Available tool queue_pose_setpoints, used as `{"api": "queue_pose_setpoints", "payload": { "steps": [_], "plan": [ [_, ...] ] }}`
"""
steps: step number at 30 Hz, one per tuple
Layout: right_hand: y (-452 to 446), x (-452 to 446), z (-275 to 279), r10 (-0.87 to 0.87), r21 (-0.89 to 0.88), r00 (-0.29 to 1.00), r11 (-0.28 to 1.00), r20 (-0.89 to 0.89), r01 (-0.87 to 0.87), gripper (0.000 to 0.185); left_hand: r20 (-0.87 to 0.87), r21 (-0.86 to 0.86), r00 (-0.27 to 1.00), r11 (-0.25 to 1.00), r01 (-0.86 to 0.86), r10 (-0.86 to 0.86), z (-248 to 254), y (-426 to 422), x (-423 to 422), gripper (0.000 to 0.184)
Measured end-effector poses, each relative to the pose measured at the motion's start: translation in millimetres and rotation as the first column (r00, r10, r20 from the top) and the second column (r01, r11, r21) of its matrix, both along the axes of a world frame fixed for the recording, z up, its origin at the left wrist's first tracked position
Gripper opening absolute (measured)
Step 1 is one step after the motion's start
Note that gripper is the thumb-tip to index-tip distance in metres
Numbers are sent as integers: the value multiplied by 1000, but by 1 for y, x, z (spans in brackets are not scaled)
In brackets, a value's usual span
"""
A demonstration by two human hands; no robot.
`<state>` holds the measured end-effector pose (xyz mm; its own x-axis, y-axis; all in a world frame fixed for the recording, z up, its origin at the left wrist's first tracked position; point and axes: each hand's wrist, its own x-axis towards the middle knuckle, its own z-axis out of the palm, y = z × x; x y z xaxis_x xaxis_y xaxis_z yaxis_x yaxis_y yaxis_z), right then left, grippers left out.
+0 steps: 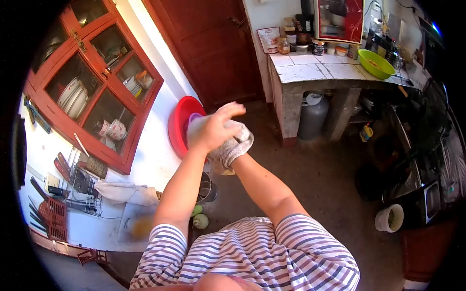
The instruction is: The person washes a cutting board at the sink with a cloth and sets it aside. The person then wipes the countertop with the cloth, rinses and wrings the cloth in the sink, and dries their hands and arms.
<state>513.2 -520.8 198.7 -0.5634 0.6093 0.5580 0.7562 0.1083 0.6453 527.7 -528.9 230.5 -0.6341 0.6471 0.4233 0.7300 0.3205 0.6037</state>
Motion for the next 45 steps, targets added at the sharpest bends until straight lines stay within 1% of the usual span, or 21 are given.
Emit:
{"api": "queue_pose_setpoints", "payload": {
  "steps": [1, 2, 3, 6, 9, 12, 15, 17, 19, 20, 24, 26, 27, 29, 31, 32, 34, 36, 39, 42, 45],
  "plan": [
    [-6, -5, 18, 36, -274, 951, 954, -306, -124, 42, 344, 447, 906, 891, 75, -249, 0, 7, -6, 37],
    [-2, -1, 14, 54, -272, 950, 952, -306, -141, 42, 310, 759, 875, 651, 8, -373, 3, 13, -14, 39],
    [10, 8, 5, 342, -310, 818, 802, -463, -511, 42, 437, 881, 750, 404, -246, -496, 10, 11, -27, 40],
    [14, 31, -17, 544, -42, -116, -269, -831, -962, 43, 582, 799, 789, 315, -512, -197, -1, -7, -76, 37],
    [5, 51, -14, 438, -23, -268, -554, -858, -832, 35, 731, 552, 634, 328, -767, 253, -8, -23, -94, 29],
    [-5, 94, -3, 540, -154, -287, -630, -792, -761, 27, -32, 345, 467, 448, -825, 884, -21, -49, -96, 28],
    [-5, 146, 15, 660, -317, -342, -670, -669, -671, 21, -827, -265, 431, 425, -865, 361, -33, -74, -93, 28],
    [-3, 155, -2, 379, -327, -90, -876, -921, -354, 20, -882, -447, 324, 389, -806, -342, -47, -87, -84, 27],
    [-3, 154, -39, -328, 363, 684, -927, -652, -98, 23, -682, -592, 473, 42, -805, -557, -56, -72, -72, 31],
    [0, 143, -49, -327, 273, 299, -939, -897, -209, 21, -683, -594, 498, 8, -805, -534, -62, -64, -69, 32],
    [-12, 75, -146, -471, 442, 675, -866, -568, -232, 23, -688, -536, 503, -101, -838, -523, -118, -35, -94, 26],
    [36, 78, -91, -540, 479, 785, -799, -303, -365, 26, -632, -570, 580, -199, -797, -515, -129, -3, -86, 26],
    [55, 91, -49, -352, 579, 896, -685, 269, -443, 30, -595, -568, 629, -292, -770, -501, -129, 12, -74, 27],
    [85, 76, -48, -497, 311, 867, -830, -36, -463, 44, -538, -619, 682, -317, -719, -495, -133, 48, -55, 29],
    [123, 47, -64, -388, -24, 798, -894, -461, -448, 40, -414, -781, 821, -310, -542, -394, -136, 88, -46, 35],
    [143, 33, -76, -55, -381, 701, -808, -711, -449, 38, -421, -778, 813, -301, -552, -402, -144, 96, -43, 35],
    [185, 15, -102, 757, -867, 485, -213, -437, -450, 35, -414, -910, 863, 120, -397, -290, -173, 106, -39, 40],
    [221, -12, -156, 985, -918, 163, 16, -53, -397, 30, -200, -918, 935, 390, -74, -294, -165, 107, -21, 45],
    [304, -36, -255, 546, -779, 558, -488, -625, -395, 33, 589, -557, 769, 565, 609, -248, -168, 87, -20, 44],
    [383, -18, -174, -151, -277, 788, -883, -597, -379, 26, 703, -396, 708, 786, 475, -74, -211, 61, -74, 32],
    [448, -40, -159, -274, -188, 780, -876, -563, -444, 35, 764, -382, 589, 921, 80, 266, -244, 69, -145, 23]
  ]
}}
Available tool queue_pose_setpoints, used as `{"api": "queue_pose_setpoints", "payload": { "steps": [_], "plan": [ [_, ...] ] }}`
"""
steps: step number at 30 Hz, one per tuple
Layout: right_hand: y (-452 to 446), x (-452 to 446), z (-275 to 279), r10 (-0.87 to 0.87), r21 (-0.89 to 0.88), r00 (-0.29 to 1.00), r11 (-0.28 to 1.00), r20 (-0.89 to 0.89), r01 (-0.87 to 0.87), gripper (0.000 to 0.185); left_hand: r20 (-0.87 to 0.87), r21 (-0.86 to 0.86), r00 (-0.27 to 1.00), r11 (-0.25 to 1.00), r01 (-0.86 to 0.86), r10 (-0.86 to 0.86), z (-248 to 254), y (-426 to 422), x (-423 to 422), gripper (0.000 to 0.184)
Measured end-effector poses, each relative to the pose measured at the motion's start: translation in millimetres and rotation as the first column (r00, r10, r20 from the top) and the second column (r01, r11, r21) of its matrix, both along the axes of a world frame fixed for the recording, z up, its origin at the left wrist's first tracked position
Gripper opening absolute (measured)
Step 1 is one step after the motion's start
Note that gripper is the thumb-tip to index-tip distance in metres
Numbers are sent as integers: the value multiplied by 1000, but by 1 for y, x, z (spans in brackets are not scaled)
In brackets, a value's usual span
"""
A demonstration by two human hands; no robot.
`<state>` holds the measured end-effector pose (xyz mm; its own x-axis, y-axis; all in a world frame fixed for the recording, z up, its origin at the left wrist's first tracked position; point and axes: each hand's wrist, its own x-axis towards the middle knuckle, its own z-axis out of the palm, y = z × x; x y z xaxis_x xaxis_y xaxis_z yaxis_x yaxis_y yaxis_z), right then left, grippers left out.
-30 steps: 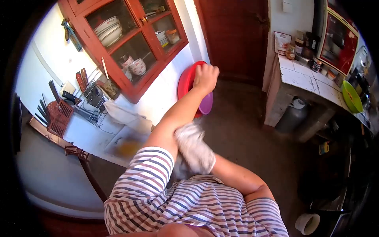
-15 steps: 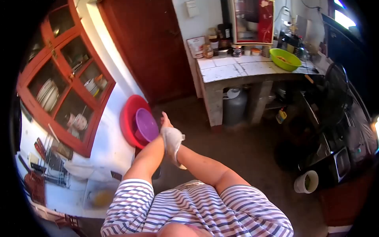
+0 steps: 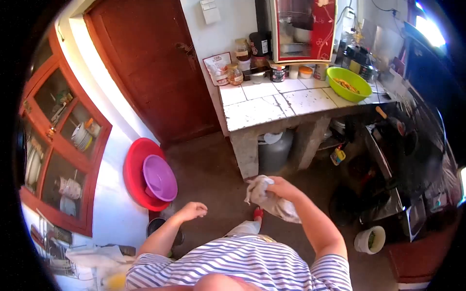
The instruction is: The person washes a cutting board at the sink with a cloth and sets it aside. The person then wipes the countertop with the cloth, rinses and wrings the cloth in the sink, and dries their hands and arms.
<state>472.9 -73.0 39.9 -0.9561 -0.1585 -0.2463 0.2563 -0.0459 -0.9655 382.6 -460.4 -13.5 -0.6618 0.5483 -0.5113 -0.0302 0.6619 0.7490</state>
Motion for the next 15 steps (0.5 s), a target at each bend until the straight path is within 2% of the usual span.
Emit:
{"api": "queue_pose_setpoints", "payload": {
  "steps": [1, 2, 4, 5, 6, 7, 8, 10, 12, 14, 15],
  "plan": [
    [30, -13, -8, 14, 79, 1000, 997, 8, -15, 33, 23, 34, 992, 991, -127, 126, 5, 16, -22, 22],
    [50, -23, 4, -27, 66, 999, 997, 38, 24, 34, 35, 39, 990, 990, -135, 134, 0, 34, -48, 22],
    [81, -35, 40, -135, 5, 987, 991, 93, 135, 38, -150, 219, 969, 963, -160, 195, -10, 71, -97, 23],
    [101, -47, 44, -137, 6, 986, 990, 89, 137, 38, -287, 272, 929, 950, -156, 235, 6, 99, -120, 24],
    [119, -51, 43, -216, 35, 972, 976, 90, 213, 40, -414, 322, 867, 935, -145, 277, 22, 127, -141, 26],
    [134, -56, 43, -289, 63, 953, 957, 91, 284, 41, -499, 297, 831, 949, -102, 246, 48, 156, -164, 28],
    [146, -61, 48, -286, 60, 954, 958, 94, 281, 41, -578, 266, 788, 962, -63, 211, 71, 184, -189, 30],
    [167, -64, 63, -428, -57, 893, 897, 138, 439, 42, -421, 379, 873, 922, -79, 248, 55, 240, -264, 37],
    [191, -70, 63, -434, -86, 888, 889, 149, 449, 41, -503, 299, 825, 948, -112, 257, 76, 304, -309, 45],
    [214, -79, 66, -452, -125, 886, 878, 100, 462, 42, -666, 210, 712, 972, -107, 222, 89, 364, -339, 51],
    [225, -85, 70, -483, -157, 865, 852, 135, 500, 45, -643, 159, 739, 979, -128, 201, 92, 391, -356, 56]
  ]
}}
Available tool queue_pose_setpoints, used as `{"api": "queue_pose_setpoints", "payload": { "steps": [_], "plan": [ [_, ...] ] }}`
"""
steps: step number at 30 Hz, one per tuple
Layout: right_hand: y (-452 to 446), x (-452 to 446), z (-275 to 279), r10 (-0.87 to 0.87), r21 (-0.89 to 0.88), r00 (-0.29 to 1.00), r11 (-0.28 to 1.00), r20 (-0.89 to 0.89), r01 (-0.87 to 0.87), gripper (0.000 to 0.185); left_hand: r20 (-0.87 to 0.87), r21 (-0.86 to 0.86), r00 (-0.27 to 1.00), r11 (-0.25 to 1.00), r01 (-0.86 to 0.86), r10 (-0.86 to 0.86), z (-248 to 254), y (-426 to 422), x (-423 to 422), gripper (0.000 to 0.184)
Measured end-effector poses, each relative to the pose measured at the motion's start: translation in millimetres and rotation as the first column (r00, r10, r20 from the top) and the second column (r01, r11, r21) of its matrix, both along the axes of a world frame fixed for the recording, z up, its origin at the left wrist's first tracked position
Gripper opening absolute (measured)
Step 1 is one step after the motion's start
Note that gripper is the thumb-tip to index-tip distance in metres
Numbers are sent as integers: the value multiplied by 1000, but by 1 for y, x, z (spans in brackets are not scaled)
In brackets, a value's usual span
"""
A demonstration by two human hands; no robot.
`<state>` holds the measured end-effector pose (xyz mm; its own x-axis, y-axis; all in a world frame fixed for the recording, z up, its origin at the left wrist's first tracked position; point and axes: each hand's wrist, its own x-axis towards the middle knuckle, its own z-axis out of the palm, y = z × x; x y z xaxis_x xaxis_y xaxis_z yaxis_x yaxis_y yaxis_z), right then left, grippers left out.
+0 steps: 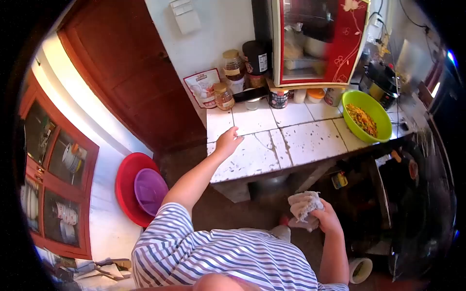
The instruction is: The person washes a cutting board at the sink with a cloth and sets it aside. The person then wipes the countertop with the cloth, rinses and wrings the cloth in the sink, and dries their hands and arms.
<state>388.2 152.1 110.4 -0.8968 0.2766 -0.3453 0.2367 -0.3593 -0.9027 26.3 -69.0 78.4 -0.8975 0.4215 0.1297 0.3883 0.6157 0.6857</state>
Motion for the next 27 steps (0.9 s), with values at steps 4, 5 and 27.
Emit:
{"api": "queue_pose_setpoints", "payload": {
  "steps": [4, 5, 27],
  "plan": [
    [67, -42, 9, 45, -198, 990, 978, -134, -71, 48, 130, 115, 979, 978, -175, 160, -43, 85, -64, 77],
    [86, -58, 11, 73, -190, 989, 977, -132, -97, 48, 133, 122, 974, 972, -201, 185, -50, 101, -74, 77],
    [171, -235, -8, 404, -462, 891, 843, 209, -274, 49, -84, 645, 722, 590, -486, 687, -105, 197, -183, 82]
  ]
}}
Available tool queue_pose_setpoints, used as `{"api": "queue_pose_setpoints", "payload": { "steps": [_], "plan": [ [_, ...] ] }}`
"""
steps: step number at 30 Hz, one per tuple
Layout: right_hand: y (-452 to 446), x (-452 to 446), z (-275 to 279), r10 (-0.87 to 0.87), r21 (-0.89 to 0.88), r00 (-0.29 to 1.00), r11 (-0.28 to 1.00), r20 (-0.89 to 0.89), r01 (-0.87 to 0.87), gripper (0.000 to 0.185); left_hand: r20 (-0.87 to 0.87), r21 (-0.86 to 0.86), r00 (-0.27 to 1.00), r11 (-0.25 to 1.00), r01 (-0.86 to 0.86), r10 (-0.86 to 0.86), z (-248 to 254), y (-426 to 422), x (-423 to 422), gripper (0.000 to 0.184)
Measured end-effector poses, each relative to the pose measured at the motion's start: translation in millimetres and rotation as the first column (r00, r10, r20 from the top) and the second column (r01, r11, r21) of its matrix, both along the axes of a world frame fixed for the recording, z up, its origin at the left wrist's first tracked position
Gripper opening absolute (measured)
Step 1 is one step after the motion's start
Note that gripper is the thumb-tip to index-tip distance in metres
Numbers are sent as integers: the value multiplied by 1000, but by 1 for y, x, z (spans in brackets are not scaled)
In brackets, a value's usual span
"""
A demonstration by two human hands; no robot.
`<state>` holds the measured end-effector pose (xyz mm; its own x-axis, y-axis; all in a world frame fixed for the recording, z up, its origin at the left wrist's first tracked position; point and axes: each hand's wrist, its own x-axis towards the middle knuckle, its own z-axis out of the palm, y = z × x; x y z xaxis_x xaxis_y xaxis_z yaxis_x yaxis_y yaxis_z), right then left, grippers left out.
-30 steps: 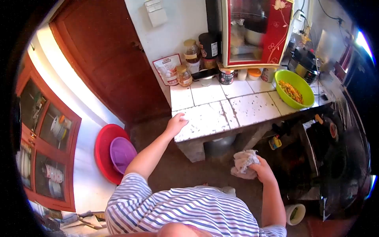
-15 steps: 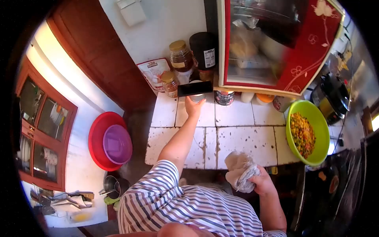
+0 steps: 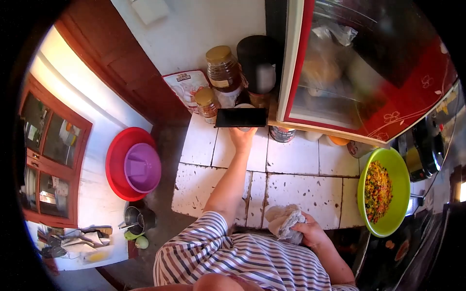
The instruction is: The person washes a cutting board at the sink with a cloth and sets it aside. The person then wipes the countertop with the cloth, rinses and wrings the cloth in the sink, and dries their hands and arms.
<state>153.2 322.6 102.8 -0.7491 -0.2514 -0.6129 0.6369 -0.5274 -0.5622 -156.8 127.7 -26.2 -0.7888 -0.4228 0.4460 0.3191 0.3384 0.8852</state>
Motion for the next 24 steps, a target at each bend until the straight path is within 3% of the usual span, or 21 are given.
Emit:
{"api": "queue_pose_setpoints", "payload": {
  "steps": [2, 8, 10, 13, 16, 17, 18, 19, 20, 21, 22, 23, 24],
  "plan": [
    [-7, -6, 6, -26, -12, 999, 1000, 28, 26, 48, -16, -38, 999, 999, -36, 35, -3, -2, -2, 79],
    [-6, -15, -15, 8, -16, 1000, 1000, 28, -8, 46, -16, 6, 998, 998, 68, -68, 7, -8, 10, 74],
    [-7, -21, -16, 33, -20, 999, 999, -11, -33, 44, -63, 31, 995, 997, 77, -75, 13, -12, 18, 59],
    [0, -32, -4, -24, 6, 995, 1000, -101, 24, 37, -50, -55, 972, 972, 227, -229, 24, -34, 40, 64],
    [6, -55, 28, -36, 17, 981, 999, -189, 40, 42, -51, -67, 962, 962, 263, -267, 47, -62, 70, 61],
    [5, -62, 26, -96, 39, 974, 994, -204, 106, 45, -50, 59, 945, 944, 325, -322, 52, -72, 81, 60],
    [5, -69, 25, -152, 67, 963, 983, -223, 171, 48, -29, 73, 931, 928, 366, -365, 60, -85, 94, 60],
    [-5, -81, 30, -172, 185, 956, 958, -238, 219, 50, -11, 141, 924, 914, 380, -383, 57, -98, 102, 60],
    [-23, -90, 31, -118, 382, 951, 896, -286, 226, 48, 4, 210, 917, 897, 389, -399, 58, -109, 109, 60],
    [-38, -100, 27, -52, 560, 946, 794, -321, 234, 45, 38, 125, 926, 921, 369, -376, 61, -124, 118, 58],
    [-46, -111, 12, 189, 618, 871, 770, -454, 155, 42, 72, 36, 934, 937, 348, -350, 71, -137, 129, 56],
    [-66, -125, 15, 403, 780, 800, 614, -445, 125, 37, 96, 16, 936, 940, 340, -340, 76, -149, 138, 54],
    [-85, -138, -4, 508, 755, 594, 588, -624, 291, 33, 113, 16, 934, 940, 340, -340, 80, -160, 146, 53]
  ]
}}
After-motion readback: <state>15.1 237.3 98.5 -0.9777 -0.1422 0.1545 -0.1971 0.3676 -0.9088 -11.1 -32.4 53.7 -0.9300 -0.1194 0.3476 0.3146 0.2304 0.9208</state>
